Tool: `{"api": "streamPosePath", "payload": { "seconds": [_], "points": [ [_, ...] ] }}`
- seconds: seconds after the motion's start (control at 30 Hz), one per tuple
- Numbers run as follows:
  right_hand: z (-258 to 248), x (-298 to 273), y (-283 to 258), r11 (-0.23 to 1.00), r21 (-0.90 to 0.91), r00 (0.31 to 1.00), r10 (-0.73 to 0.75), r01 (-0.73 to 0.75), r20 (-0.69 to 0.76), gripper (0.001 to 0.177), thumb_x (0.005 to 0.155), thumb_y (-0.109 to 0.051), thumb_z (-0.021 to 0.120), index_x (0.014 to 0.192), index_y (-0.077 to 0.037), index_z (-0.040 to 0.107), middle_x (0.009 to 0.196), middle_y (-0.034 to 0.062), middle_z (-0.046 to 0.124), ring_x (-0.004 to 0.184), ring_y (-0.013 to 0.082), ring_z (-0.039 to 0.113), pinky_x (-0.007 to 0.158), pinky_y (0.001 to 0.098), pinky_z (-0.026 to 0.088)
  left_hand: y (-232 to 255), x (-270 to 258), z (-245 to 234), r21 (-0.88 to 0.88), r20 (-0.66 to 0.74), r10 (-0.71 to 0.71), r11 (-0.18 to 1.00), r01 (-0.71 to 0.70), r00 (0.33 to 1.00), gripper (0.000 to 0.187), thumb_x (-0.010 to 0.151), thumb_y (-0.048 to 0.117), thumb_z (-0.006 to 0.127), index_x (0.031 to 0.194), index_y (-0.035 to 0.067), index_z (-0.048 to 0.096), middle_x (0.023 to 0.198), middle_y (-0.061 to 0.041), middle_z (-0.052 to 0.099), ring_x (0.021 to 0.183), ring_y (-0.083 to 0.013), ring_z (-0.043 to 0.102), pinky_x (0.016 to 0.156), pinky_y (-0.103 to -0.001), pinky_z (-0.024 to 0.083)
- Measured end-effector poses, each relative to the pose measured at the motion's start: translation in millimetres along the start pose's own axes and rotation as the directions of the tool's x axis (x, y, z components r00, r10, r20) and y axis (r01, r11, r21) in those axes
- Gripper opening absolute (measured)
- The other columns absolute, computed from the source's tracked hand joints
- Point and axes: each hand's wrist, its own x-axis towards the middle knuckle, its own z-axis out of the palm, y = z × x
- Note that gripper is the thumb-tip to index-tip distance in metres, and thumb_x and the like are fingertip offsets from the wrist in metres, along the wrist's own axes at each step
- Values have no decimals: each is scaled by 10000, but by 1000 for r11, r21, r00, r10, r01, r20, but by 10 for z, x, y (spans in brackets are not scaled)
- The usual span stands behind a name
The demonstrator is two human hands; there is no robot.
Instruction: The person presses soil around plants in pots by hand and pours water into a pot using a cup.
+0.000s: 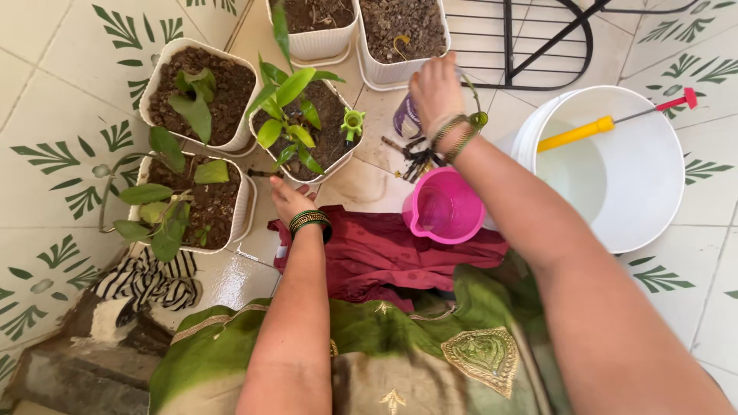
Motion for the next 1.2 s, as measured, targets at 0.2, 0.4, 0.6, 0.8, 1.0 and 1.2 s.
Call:
{"api": "streamPosePath", "payload": {
  "seconds": [0.2, 0.4, 0.6, 0.8, 1.0, 1.2],
  "points": [
    [15, 235, -97, 989, 128, 930, 29, -81, 367, 384, 1044, -272, 545, 1236, -9, 749, 1169, 218, 740, 984, 384, 723, 681, 525, 519, -50, -305, 93, 79, -76, -27, 996, 33, 997, 752, 959, 687, 354, 1249, 12, 513, 731, -144, 698, 544, -217, 664, 520, -353, 524],
    [393, 228, 206, 967, 92, 871, 169, -237, 462, 399, 996, -279, 548, 1193, 18, 726, 1141, 229, 720, 844, 323, 710, 602, 484, 483, -176, -750, 389, 264, -9, -96, 960, 95, 995, 665, 1017, 631, 334, 1065, 16, 584, 599, -96, 657, 492, -201, 650, 518, -350, 512],
    [837, 203, 525, 978, -8, 887, 192, -208, 421, 524, 1004, -434, 507, 1268, -30, 711, 1242, 223, 710, 1031, 331, 662, 836, 559, 424, -406, -717, 589, 232, 211, -138, 969, 87, 968, 574, 1044, 548, 422, 1068, 7, 614, 650, -106, 622, 528, -187, 617, 540, -340, 503],
    [983, 136, 608, 975, -30, 943, 220, -219, 250, 516, 1016, -359, 521, 1459, -104, 592, 1449, 197, 589, 1366, 370, 516, 1146, 686, 206, -853, -288, 866, 200, 487, -36, 977, -71, 873, 414, 925, 238, 575, 1298, 63, 608, 1062, -111, 711, 736, -194, 715, 668, -320, 552],
    [687, 277, 132, 967, 248, 998, 57, -59, 17, 580, 961, -235, 534, 1519, -93, 462, 1544, 165, 457, 1449, 327, 388, 1129, 648, 276, -922, -192, 1064, 244, 620, 159, 891, -382, 768, 615, 911, 287, 726, 1436, 52, 509, 1310, -157, 626, 1146, -247, 645, 939, -340, 520],
    [585, 512, -249, 792, 607, 980, 167, -67, -111, 636, 900, -132, 568, 1510, -23, 423, 1539, 189, 423, 1438, 324, 403, 1050, 541, 405, -951, -336, 1054, 291, 597, 48, 917, -272, 801, 562, 888, 305, 739, 1360, 51, 567, 1123, -122, 698, 972, -206, 670, 851, -335, 539]
  ]
}}
